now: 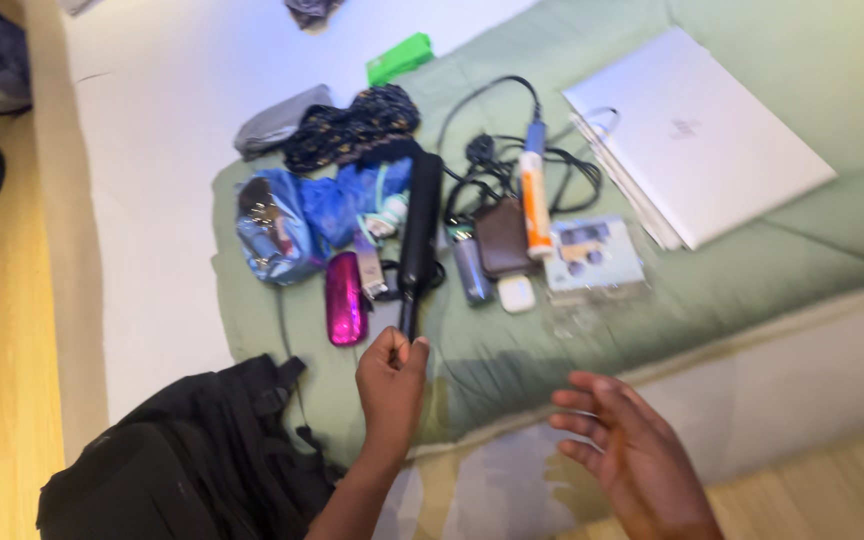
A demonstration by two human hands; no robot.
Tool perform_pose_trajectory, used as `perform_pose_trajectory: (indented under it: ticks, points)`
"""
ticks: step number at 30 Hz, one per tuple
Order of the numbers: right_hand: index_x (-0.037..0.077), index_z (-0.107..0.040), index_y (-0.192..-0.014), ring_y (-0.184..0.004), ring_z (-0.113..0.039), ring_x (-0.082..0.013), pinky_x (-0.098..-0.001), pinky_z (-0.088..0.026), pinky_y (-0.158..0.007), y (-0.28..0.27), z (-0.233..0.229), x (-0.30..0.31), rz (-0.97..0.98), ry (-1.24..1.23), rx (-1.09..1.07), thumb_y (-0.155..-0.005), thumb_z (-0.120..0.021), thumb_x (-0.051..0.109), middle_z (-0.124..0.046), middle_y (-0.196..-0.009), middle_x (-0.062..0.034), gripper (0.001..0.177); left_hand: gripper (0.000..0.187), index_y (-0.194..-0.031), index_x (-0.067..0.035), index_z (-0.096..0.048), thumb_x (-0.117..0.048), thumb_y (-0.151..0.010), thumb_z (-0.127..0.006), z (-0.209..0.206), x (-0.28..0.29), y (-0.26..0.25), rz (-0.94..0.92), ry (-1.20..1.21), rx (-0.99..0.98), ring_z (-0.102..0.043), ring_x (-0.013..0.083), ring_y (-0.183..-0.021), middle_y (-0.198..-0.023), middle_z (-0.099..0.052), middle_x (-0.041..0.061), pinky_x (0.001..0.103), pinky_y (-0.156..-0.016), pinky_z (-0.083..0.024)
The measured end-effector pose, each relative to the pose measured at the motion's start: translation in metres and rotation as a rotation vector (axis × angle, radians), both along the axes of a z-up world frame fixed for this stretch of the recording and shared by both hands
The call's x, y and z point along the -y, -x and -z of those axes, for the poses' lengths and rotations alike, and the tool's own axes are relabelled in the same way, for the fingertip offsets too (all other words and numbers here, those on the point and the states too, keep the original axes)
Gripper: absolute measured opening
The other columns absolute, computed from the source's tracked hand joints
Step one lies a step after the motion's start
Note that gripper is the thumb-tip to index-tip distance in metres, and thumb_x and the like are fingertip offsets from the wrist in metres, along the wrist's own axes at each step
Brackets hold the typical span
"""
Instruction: The person organizes various items on a bed, including a notebook, a plastic bag, a small bottle, and a pink case. They pick up each item, briefly inspect it, and place it on a nearby floor area.
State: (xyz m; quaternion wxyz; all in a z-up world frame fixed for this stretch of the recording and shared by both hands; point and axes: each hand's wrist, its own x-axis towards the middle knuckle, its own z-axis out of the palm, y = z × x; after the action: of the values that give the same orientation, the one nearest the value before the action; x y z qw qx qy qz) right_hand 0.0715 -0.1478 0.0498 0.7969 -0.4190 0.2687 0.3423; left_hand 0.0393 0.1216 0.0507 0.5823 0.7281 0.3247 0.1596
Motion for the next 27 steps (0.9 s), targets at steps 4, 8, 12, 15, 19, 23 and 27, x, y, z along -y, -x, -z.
perform_pose_trajectory:
  ticks: [4, 8, 12, 15, 19, 23, 27]
  points:
    - [0.005, -0.062, -0.124, -0.093, -0.066, -0.0250, -0.0413, -0.051, -0.078, -0.044, 0.013, 0.002, 0.040, 0.058, 0.057, -0.101, -0.052, 0.031, -0.070, -0.106, -0.0118, 0.036, 0.035, -0.069, -0.011, -0.043, -0.009, -0.090, -0.070, -0.005, -0.039, -0.016, -0.152, 0.027, 0.023, -0.043, 0.0067, -0.050, -0.058, -0.044, -0.003, 0.025, -0.046, -0.035]
    - [0.007, -0.061, -0.122, -0.096, -0.065, -0.0226, -0.0401, -0.051, -0.082, -0.074, 0.007, 0.004, 0.081, 0.129, 0.084, -0.104, -0.054, 0.030, -0.068, -0.105, -0.0087, 0.031, 0.024, -0.078, -0.010, -0.049, -0.009, -0.091, -0.069, -0.003, -0.055, -0.020, -0.254, 0.151, 0.076, -0.047, 0.0071, -0.052, -0.064, -0.049, -0.003, 0.024, -0.048, -0.041]
    - [0.007, -0.060, -0.120, -0.096, -0.065, -0.0221, -0.0389, -0.051, -0.082, -0.092, -0.005, -0.022, 0.080, 0.120, 0.115, -0.104, -0.055, 0.029, -0.068, -0.104, -0.0079, 0.028, 0.010, -0.089, -0.011, -0.054, -0.008, -0.092, -0.063, 0.000, -0.052, -0.037, -0.386, 0.337, 0.092, -0.053, 0.0088, -0.054, -0.067, -0.058, 0.000, 0.025, -0.047, -0.041]
    - [0.007, -0.061, -0.118, -0.094, -0.065, -0.0217, -0.0364, -0.052, -0.083, -0.097, -0.016, -0.058, 0.087, 0.030, 0.101, -0.103, -0.055, 0.029, -0.069, -0.103, -0.0075, 0.027, 0.005, -0.095, -0.013, -0.058, -0.008, -0.094, -0.057, 0.001, -0.023, -0.052, -0.469, 0.427, 0.109, -0.055, 0.0096, -0.056, -0.067, -0.056, 0.001, 0.025, -0.048, -0.044]
    - [0.007, -0.066, -0.113, -0.087, -0.063, -0.0197, -0.0355, -0.050, -0.078, -0.083, -0.027, -0.102, 0.011, 0.097, 0.097, -0.099, -0.056, 0.024, -0.068, -0.097, -0.0062, 0.024, 0.009, -0.098, -0.010, -0.063, -0.004, -0.093, -0.058, -0.005, 0.048, -0.075, -0.266, 0.409, 0.137, -0.054, 0.0103, -0.061, -0.073, -0.058, 0.002, 0.026, -0.049, -0.042]
    - [0.007, -0.068, -0.104, -0.077, -0.054, -0.0145, -0.0304, -0.043, -0.070, -0.081, -0.030, -0.108, -0.013, 0.152, 0.173, -0.100, -0.059, 0.019, -0.061, -0.087, -0.0014, 0.016, 0.012, -0.100, -0.010, -0.060, -0.005, -0.097, -0.049, -0.023, 0.099, -0.076, -0.181, 0.267, 0.082, -0.062, 0.0071, -0.063, -0.072, -0.065, -0.002, 0.026, -0.056, -0.049]
    - [0.010, -0.043, -0.073, -0.062, -0.045, -0.0189, -0.0343, -0.041, -0.058, -0.088, -0.031, -0.076, 0.003, 0.071, 0.243, -0.109, -0.055, 0.033, -0.041, -0.066, -0.0018, 0.044, 0.011, -0.100, -0.010, -0.060, -0.005, -0.091, -0.060, -0.029, 0.090, -0.070, -0.175, 0.278, -0.028, -0.050, 0.0092, -0.052, -0.059, -0.054, 0.000, 0.032, -0.048, -0.038]
